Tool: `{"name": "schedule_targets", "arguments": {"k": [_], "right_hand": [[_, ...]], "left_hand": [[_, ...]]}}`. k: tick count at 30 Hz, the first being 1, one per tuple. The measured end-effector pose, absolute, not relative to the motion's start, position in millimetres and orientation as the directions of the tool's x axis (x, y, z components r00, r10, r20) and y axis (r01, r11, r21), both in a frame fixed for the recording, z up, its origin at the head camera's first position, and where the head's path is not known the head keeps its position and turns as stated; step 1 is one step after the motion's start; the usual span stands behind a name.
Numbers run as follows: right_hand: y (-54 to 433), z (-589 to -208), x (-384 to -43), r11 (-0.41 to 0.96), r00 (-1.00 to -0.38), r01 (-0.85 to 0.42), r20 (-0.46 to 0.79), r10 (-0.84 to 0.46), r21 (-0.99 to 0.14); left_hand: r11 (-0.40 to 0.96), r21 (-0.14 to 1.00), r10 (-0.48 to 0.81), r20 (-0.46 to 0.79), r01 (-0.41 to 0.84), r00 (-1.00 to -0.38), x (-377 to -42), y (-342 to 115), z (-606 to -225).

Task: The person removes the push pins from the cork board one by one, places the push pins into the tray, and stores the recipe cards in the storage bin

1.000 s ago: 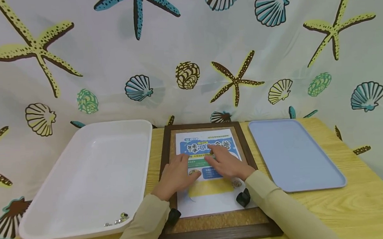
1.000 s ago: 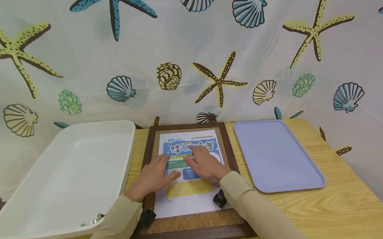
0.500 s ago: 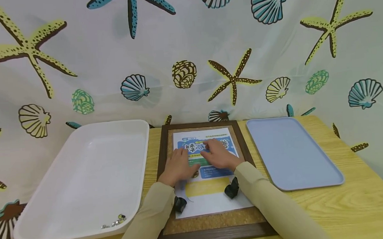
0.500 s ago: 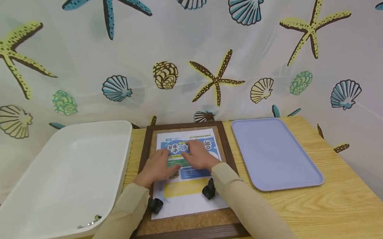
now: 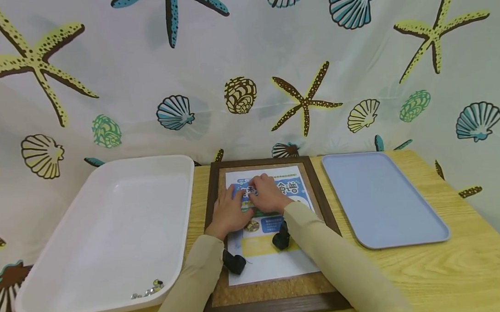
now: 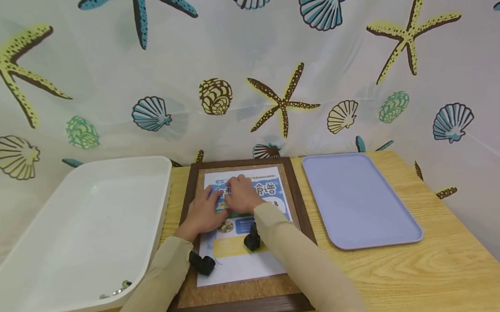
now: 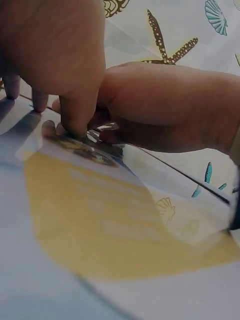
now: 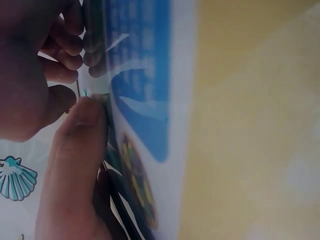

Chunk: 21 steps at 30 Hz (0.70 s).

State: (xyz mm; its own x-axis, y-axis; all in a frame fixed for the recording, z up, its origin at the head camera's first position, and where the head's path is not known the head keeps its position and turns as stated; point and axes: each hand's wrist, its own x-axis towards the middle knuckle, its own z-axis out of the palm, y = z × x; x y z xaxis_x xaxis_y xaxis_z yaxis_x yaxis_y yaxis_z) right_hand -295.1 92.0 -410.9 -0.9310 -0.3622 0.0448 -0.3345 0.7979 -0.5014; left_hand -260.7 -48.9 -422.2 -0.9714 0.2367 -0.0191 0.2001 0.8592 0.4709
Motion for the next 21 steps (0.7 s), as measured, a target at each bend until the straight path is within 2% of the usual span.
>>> {"name": "schedule_targets", "arguments": {"k": [6, 11, 14, 21], "right_hand": [[87.4, -416.3, -305.7, 0.818, -0.952, -0.282, 0.042, -0.302, -0.502], [85.2, -419.4, -309.6, 0.833, -0.962, -0.257, 0.045, -0.270, -0.490], [82.4, -421.4, -312.5, 0.840, -0.963, -0.262, 0.075, -0.257, -0.475], [69.2, -421.5, -319.2, 0.777, -0.953, -0.304, 0.180, -0.244, -0.551]], "left_hand": [[0.850, 0.485, 0.219, 0.033, 0.207, -0.975, -263.2, -45.4, -427.0], [0.864, 0.472, 0.186, 0.023, 0.175, -0.982, -262.0, -40.6, -428.1], [0.862, 0.477, 0.185, 0.016, 0.170, -0.983, -261.8, -40.8, -427.7], [0.880, 0.446, 0.175, 0.019, 0.165, -0.984, -264.7, -53.5, -427.1]]}}
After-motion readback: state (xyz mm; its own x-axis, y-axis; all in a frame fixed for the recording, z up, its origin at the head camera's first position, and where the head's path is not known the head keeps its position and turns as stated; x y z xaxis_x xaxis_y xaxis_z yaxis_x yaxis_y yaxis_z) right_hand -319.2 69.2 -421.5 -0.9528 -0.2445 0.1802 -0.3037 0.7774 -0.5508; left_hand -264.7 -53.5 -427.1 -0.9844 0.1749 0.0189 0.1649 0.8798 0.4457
